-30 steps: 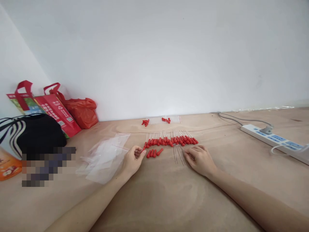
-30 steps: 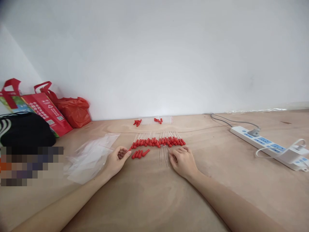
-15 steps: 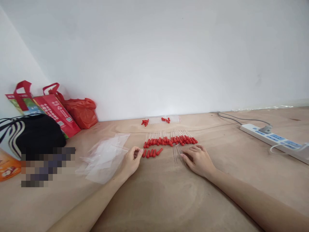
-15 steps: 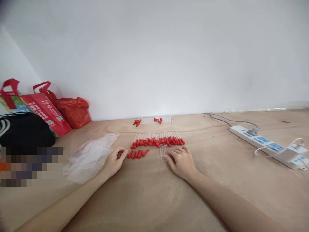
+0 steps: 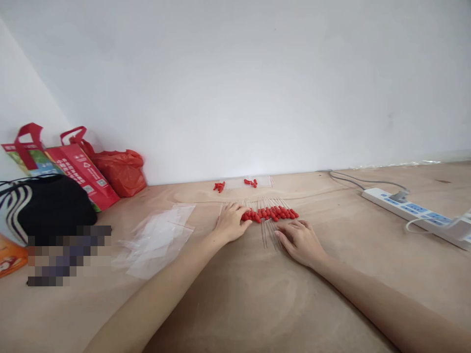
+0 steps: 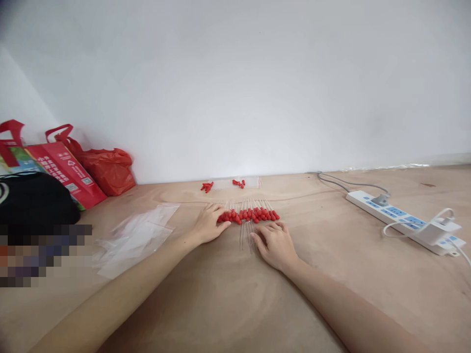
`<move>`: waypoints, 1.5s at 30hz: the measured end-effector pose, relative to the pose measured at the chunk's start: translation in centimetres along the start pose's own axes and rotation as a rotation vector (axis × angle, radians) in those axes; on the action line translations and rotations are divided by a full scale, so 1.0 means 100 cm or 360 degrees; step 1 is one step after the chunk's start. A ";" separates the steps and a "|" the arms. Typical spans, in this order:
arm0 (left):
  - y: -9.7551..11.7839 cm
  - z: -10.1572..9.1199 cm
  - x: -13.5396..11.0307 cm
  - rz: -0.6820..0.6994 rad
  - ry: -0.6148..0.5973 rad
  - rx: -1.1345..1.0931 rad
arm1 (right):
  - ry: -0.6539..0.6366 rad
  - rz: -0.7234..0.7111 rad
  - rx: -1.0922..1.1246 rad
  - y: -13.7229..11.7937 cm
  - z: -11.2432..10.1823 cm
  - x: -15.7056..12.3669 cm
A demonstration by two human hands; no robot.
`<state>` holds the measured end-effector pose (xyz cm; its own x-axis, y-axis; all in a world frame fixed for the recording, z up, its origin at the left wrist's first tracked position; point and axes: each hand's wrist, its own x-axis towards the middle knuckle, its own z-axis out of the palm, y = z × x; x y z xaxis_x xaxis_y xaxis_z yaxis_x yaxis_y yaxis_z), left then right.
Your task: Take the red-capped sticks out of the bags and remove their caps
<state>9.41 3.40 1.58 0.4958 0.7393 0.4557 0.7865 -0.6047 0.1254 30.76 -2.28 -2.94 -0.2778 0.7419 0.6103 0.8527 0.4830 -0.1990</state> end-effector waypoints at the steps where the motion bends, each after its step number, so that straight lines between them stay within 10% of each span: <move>1: 0.002 0.003 0.005 0.0070 -0.0019 -0.0005 | 0.0004 0.0002 -0.0003 0.000 0.000 0.000; 12: 0.004 0.019 0.019 0.0237 0.0073 -0.0198 | 0.0017 -0.0003 0.0029 0.001 0.000 0.002; 19: 0.005 -0.003 -0.022 -0.0063 0.0544 -0.0687 | 0.0025 0.0055 0.0150 0.001 -0.001 0.001; 27: 0.009 -0.021 -0.087 0.0059 0.0414 -0.0861 | 0.0198 -0.0258 0.0158 -0.008 -0.002 0.002; 45: 0.015 -0.013 -0.081 0.0224 0.0152 -0.0412 | 0.0345 -0.0763 0.0130 -0.036 0.005 0.009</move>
<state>6.16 -3.87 -0.78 0.5467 0.6191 0.5638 0.5865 -0.7637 0.2699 27.25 -3.11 -2.02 -0.5230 0.3201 0.7900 0.6129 0.7853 0.0876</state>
